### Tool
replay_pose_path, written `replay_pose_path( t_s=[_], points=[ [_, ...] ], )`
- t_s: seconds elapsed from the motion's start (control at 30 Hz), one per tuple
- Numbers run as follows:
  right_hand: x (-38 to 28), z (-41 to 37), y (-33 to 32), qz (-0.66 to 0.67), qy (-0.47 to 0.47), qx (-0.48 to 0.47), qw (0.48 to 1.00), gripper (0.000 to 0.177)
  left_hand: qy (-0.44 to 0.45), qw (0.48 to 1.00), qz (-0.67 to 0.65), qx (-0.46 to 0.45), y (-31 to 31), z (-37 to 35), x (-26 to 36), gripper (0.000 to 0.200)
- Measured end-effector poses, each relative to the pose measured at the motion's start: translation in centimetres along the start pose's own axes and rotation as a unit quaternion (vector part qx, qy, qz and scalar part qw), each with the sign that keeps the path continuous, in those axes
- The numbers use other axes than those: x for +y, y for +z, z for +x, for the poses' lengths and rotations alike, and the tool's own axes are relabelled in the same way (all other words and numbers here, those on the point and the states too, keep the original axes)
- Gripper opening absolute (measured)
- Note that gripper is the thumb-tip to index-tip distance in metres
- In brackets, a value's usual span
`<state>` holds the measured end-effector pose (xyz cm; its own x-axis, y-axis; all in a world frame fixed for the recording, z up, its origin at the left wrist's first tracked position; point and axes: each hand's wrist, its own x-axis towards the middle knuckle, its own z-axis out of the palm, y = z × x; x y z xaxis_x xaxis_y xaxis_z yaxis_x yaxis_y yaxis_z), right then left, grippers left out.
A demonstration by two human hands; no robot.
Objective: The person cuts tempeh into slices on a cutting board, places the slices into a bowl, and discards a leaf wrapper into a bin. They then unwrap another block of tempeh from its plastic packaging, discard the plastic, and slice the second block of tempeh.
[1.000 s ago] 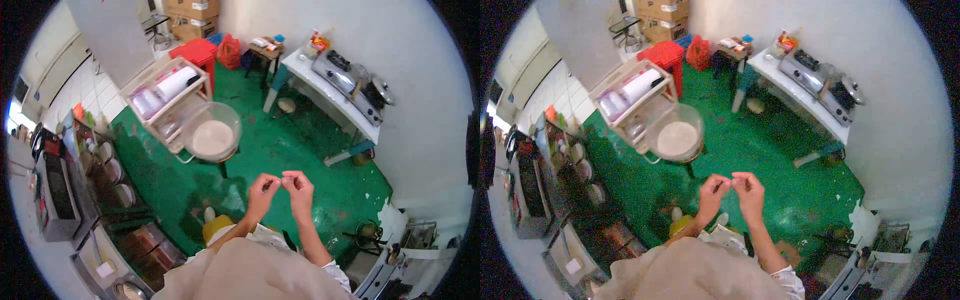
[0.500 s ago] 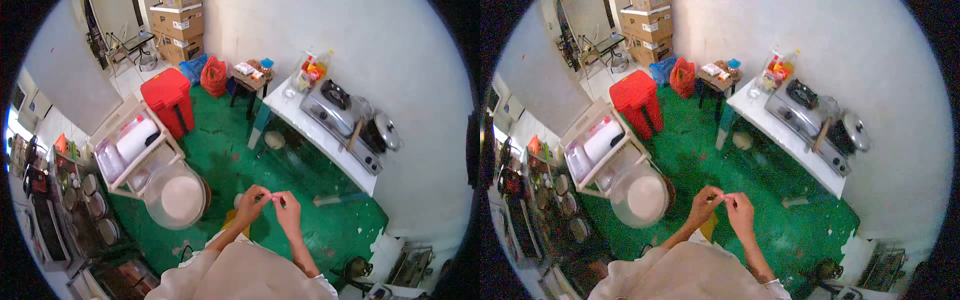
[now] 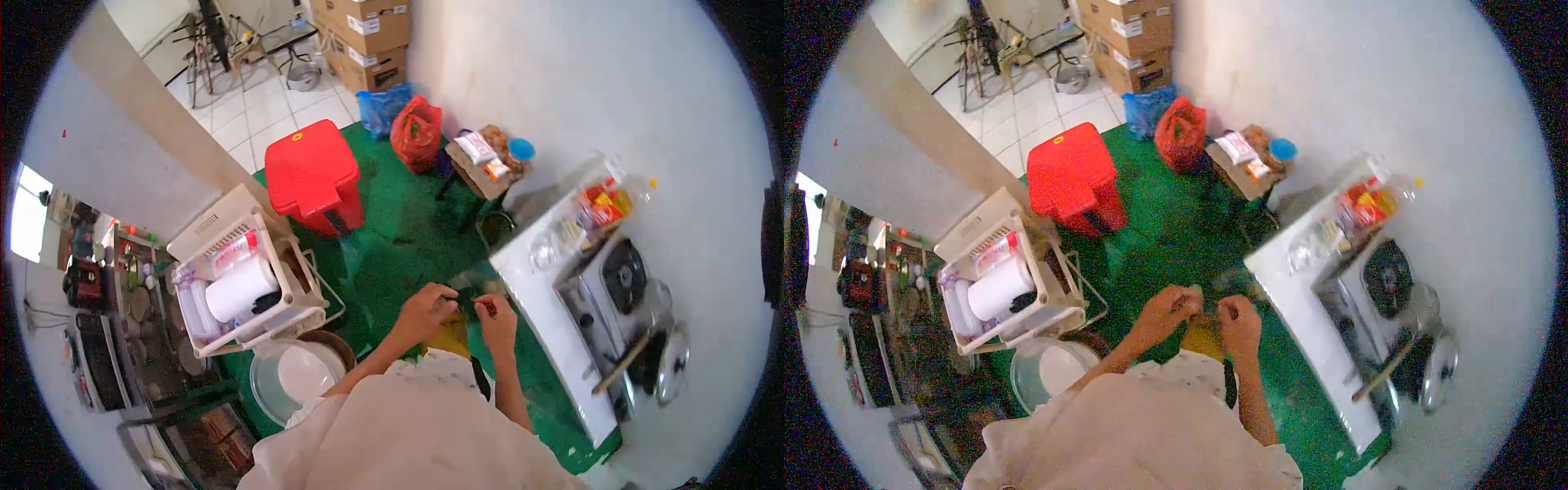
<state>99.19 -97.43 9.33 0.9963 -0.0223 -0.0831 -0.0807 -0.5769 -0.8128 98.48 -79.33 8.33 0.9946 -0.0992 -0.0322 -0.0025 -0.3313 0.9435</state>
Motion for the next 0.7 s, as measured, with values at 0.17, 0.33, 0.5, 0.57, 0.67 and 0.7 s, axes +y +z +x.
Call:
replay_pose_path(
  t_s=[0.17,0.33,0.5,0.57,0.67,0.7],
  points=[
    [-2.8,14.7,1.9,-0.010,-0.067,-0.072,0.995,0.012,-0.072,0.989,-0.028,0.128,-5.0,9.3,-2.6,0.016],
    [-9.4,29.3,4.1,0.057,-0.170,-0.089,0.980,0.010,-0.070,0.968,-0.028,0.239,-11.1,16.3,-4.1,0.017],
    [-16.9,40.7,12.5,0.111,-0.203,-0.118,0.966,0.012,-0.113,0.931,-0.070,0.340,-18.6,23.1,-7.1,0.019],
    [-19.8,44.1,17.3,0.142,-0.222,-0.163,0.951,0.014,-0.101,0.918,-0.095,0.372,-21.4,25.7,-11.1,0.020],
    [-23.6,48.2,23.8,0.096,-0.238,-0.233,0.938,0.015,-0.111,0.889,-0.134,0.424,-26.5,29.5,-13.8,0.020],
    [-24.8,49.3,25.7,0.108,-0.237,-0.258,0.930,0.014,-0.140,0.876,-0.143,0.438,-27.8,30.3,-14.0,0.019]
  ],
)
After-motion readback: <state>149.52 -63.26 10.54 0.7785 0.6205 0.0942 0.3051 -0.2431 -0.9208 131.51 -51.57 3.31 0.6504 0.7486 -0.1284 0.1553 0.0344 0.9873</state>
